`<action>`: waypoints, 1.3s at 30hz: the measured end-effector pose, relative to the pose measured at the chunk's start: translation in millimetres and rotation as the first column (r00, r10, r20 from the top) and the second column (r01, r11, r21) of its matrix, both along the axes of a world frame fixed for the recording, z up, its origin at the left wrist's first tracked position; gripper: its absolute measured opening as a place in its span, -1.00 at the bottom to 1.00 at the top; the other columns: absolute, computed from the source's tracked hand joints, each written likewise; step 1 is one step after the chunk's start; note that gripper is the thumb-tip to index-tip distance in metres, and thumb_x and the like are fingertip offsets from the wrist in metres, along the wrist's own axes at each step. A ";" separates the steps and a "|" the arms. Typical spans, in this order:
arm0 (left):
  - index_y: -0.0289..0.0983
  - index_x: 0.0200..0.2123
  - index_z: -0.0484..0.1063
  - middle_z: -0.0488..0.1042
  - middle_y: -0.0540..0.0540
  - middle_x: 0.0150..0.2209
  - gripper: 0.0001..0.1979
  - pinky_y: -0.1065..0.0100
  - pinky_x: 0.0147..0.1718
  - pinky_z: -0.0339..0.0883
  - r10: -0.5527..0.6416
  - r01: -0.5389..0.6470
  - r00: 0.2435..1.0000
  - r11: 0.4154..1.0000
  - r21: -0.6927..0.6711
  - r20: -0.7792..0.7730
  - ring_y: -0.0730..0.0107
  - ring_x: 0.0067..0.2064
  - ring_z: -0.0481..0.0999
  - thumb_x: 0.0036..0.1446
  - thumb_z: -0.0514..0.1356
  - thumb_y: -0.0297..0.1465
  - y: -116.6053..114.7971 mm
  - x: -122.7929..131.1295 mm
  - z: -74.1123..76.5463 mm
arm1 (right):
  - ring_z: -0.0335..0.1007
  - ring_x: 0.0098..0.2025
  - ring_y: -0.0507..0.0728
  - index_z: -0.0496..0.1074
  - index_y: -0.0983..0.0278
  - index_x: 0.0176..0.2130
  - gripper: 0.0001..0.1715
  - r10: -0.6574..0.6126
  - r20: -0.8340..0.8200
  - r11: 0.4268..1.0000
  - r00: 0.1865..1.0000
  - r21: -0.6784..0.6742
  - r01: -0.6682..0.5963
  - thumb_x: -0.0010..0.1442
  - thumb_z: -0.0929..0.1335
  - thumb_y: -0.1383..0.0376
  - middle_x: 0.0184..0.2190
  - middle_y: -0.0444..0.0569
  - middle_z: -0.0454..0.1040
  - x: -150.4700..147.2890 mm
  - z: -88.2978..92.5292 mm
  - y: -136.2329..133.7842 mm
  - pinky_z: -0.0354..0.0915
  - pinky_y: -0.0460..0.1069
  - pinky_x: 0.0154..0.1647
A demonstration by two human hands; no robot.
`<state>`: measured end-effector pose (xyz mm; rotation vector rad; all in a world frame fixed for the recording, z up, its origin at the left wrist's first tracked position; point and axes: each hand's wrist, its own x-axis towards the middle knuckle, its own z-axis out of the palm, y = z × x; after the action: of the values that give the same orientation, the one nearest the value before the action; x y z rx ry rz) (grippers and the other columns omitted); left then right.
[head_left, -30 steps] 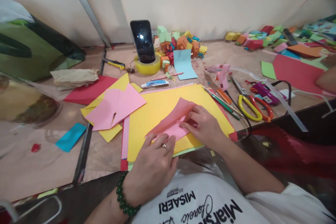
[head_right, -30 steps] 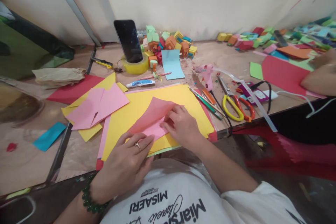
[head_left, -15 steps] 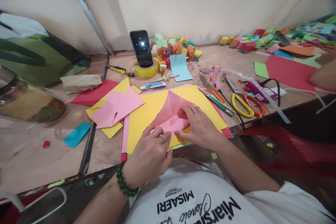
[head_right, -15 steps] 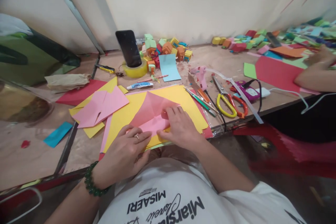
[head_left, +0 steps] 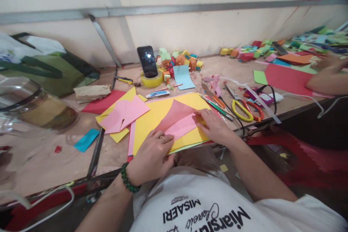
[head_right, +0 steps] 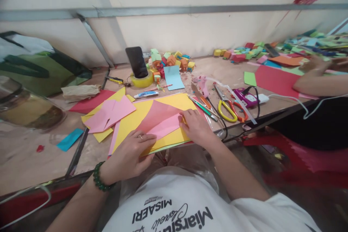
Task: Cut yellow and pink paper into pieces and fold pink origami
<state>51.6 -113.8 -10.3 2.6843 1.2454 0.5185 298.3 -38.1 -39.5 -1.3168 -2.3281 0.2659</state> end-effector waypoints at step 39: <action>-0.42 -0.28 0.47 0.53 -0.26 -0.33 -0.82 0.37 -0.39 0.39 0.180 -0.187 0.812 0.981 0.044 -0.556 0.23 -0.26 0.57 0.11 0.11 -0.69 13.1 60.1 18.8 | 0.43 -0.07 0.17 0.40 0.27 -0.04 -0.62 0.292 -0.032 0.945 0.956 0.166 -0.283 0.11 0.35 0.46 -0.11 0.06 0.50 -8.0 -1.8 -10.1 0.42 0.05 -0.08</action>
<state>111.7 -100.7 8.5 2.8164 1.6426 -0.3010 290.3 -48.2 -41.3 -0.8806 -2.4339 0.1989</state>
